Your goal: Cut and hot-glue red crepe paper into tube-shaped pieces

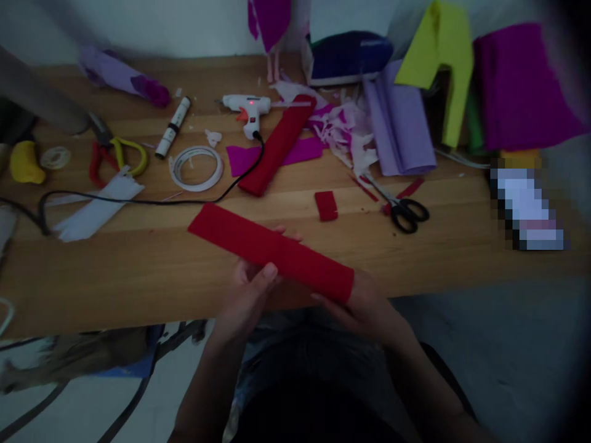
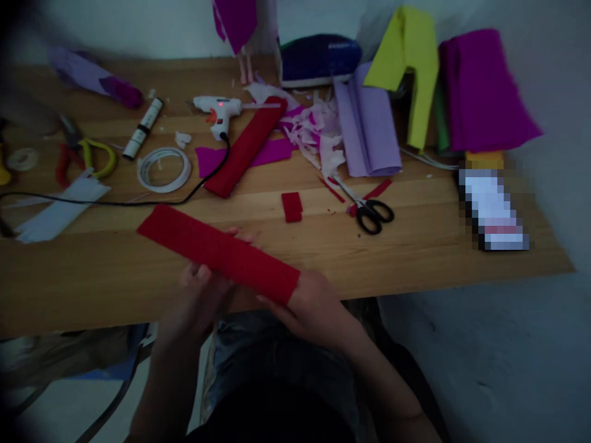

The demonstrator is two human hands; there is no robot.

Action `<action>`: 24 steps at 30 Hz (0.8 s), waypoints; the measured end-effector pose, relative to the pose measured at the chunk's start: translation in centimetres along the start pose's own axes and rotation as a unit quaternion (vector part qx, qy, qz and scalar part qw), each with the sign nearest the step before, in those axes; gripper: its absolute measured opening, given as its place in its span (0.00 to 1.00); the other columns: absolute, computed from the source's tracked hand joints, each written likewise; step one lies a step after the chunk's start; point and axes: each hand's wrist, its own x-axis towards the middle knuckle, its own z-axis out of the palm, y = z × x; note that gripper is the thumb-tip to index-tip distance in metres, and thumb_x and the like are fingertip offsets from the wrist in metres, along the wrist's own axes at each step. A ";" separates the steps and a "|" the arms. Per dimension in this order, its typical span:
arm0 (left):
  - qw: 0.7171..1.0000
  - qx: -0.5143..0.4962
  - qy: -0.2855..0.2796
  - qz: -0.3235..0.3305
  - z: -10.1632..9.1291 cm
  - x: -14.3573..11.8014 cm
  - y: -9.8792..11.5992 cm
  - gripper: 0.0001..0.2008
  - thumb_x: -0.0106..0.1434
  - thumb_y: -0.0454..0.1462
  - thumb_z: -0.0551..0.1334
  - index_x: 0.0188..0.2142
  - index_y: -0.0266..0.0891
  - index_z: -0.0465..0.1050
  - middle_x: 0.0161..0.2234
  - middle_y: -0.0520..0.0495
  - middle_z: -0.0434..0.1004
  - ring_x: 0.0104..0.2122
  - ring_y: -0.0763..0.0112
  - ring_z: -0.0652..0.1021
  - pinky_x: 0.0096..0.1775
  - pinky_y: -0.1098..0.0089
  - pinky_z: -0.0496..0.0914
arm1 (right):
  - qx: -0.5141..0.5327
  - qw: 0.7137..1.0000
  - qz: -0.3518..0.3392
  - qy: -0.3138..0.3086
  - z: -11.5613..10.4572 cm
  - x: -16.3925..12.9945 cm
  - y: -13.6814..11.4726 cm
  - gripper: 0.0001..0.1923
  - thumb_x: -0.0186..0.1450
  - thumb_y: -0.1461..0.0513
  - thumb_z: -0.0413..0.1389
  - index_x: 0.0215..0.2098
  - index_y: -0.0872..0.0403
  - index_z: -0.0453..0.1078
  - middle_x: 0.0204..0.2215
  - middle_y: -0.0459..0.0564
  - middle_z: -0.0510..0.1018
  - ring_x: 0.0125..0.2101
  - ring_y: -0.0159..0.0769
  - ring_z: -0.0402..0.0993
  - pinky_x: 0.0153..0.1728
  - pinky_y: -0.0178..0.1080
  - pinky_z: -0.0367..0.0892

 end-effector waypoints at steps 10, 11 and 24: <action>0.991 -0.094 0.098 -0.013 -0.5 1.5 0.8 0.10 0.54 0.41 0.71 0.33 0.38 0.77 0.34 0.49 0.81 0.40 0.66 0.81 0.44 0.71 0.76 | 0.015 0.983 -0.108 -0.146 -5.8 1.0 1.1 0.13 0.69 0.61 0.50 0.49 0.52 0.71 0.49 0.54 0.77 0.49 0.38 0.73 0.49 0.41 0.69; 0.988 -0.115 0.100 -0.013 -0.6 1.7 1.2 0.10 0.56 0.41 0.70 0.33 0.37 0.76 0.34 0.48 0.81 0.40 0.66 0.81 0.44 0.71 0.76 | 0.015 0.988 -0.097 -0.123 -6.6 0.9 1.4 0.13 0.69 0.62 0.49 0.48 0.51 0.72 0.49 0.52 0.77 0.49 0.36 0.73 0.49 0.41 0.68; 0.952 -0.291 0.098 -0.013 -1.1 2.5 3.7 0.12 0.70 0.40 0.54 0.32 0.38 0.70 0.30 0.51 0.76 0.32 0.80 0.78 0.39 0.82 0.74 | -0.331 0.882 0.317 0.109 -9.7 -1.9 9.3 0.18 0.63 0.52 0.56 0.40 0.59 0.74 0.35 0.62 0.78 0.35 0.45 0.70 0.33 0.43 0.60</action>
